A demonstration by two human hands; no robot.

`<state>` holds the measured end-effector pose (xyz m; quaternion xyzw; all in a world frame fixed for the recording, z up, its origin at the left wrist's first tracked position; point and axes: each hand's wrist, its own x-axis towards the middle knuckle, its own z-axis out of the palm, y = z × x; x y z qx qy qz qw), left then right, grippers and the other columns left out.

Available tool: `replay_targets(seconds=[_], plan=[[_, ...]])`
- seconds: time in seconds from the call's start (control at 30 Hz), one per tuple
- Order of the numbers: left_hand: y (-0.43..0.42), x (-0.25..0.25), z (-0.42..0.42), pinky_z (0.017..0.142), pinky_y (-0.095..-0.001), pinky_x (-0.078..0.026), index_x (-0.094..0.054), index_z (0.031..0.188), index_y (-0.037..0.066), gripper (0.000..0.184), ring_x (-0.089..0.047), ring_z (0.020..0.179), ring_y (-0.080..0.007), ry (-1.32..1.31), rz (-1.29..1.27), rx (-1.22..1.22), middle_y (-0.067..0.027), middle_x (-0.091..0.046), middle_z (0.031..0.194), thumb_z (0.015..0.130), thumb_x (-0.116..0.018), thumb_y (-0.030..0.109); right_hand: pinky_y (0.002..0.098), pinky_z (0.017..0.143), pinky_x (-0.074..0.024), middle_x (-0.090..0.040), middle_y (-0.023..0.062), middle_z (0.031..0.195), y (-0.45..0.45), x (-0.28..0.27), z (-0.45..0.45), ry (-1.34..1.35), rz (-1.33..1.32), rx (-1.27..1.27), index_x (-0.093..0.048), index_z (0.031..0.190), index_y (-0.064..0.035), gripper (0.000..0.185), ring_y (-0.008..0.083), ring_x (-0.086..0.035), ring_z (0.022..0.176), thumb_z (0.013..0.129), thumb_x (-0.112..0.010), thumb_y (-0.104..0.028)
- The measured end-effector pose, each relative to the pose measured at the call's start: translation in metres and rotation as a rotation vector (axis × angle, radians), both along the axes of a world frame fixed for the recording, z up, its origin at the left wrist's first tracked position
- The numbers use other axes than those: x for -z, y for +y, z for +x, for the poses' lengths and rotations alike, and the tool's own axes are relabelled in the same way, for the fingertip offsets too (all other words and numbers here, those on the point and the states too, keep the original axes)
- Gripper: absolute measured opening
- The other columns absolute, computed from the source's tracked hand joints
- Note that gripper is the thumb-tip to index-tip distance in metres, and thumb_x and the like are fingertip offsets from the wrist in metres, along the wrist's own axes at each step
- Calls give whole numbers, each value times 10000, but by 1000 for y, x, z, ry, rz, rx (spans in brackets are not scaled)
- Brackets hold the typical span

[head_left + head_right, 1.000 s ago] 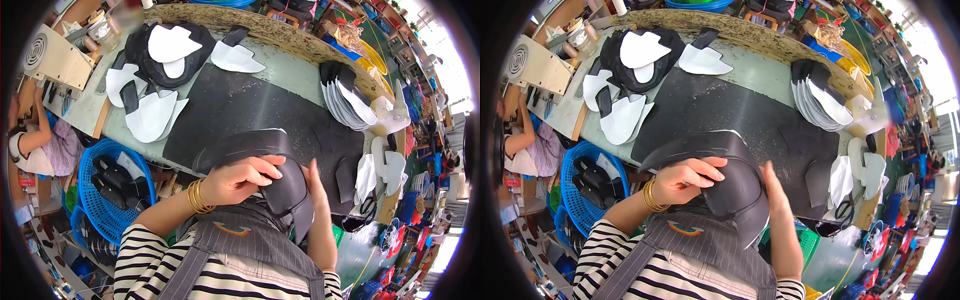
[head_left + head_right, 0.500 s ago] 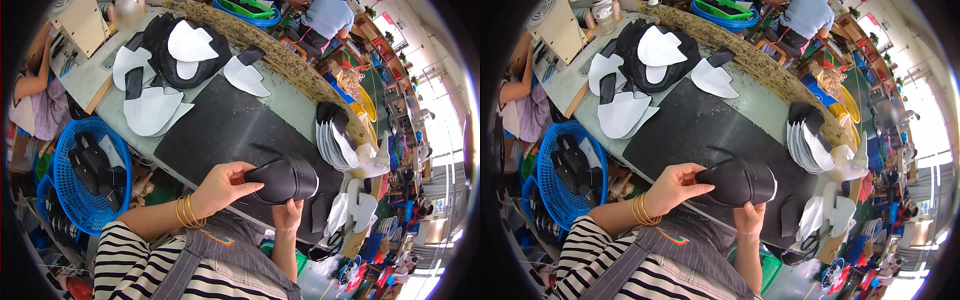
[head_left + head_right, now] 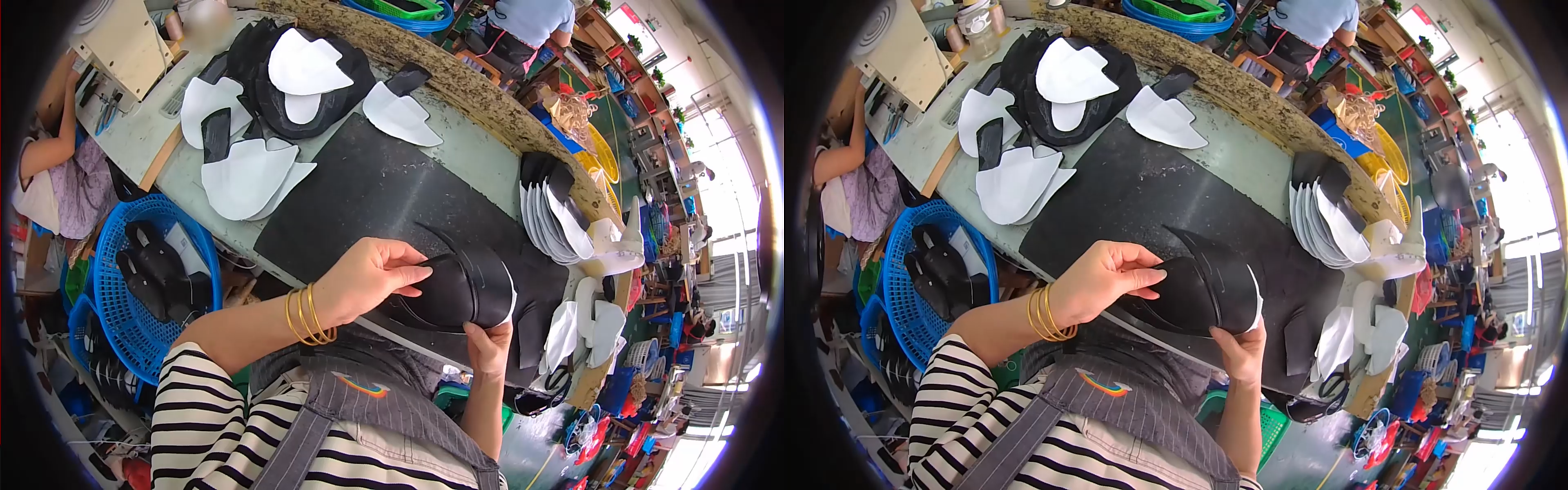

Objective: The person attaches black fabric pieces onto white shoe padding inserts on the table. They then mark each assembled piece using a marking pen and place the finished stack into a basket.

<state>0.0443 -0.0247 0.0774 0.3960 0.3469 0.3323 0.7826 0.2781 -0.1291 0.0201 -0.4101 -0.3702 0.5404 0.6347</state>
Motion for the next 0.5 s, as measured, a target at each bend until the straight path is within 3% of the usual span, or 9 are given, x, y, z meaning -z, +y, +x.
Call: replay_targets(seconds=[0.1,0.17,0.23,0.33,0.47,0.5], plan=[[-4,-6,2,623,-208,-539,-673,906,0,171,-617,700,-67,166,160,-22,-19,-644,793,910,-673,171,375,1014,-441,-621,146,1229,-4,5,-2,-30,29,-39,-529,1281,17,595,239,-592,1152,722,-626,195],[-1,-3,5,569,-195,-507,-675,856,30,209,-603,680,-53,299,178,-47,-13,-637,758,913,-672,231,338,951,-489,-645,132,1184,-7,1,-13,-61,32,-30,-553,1252,12,585,218,-624,1092,711,-623,221],[7,7,9,517,-193,-465,-688,818,52,294,-604,677,-55,324,92,-56,-24,-651,751,926,-653,324,349,968,-476,-636,133,1200,-6,-1,-19,-2,33,-5,-547,1256,11,583,219,-615,1106,715,-618,215],[12,16,5,584,-221,-518,-693,886,21,309,-637,740,-85,-131,-91,-11,-52,-674,815,939,-636,320,388,1041,-414,-601,135,1254,1,-2,-22,127,0,117,-509,1285,6,578,239,-573,1170,740,-591,181],[8,13,4,753,-255,-571,-662,1003,-73,373,-651,795,-109,-135,-77,5,-96,-678,948,929,-651,292,403,1061,-396,-591,139,1269,-1,6,-9,124,-44,145,-480,1316,-1,600,249,-564,1185,748,-614,141],[5,11,7,692,-235,-571,-666,968,-70,306,-650,744,-100,-37,-23,-29,-95,-685,893,925,-656,233,407,1070,-387,-587,143,1275,-1,7,-10,104,-44,145,-467,1329,-1,611,251,-560,1192,752,-625,122]])
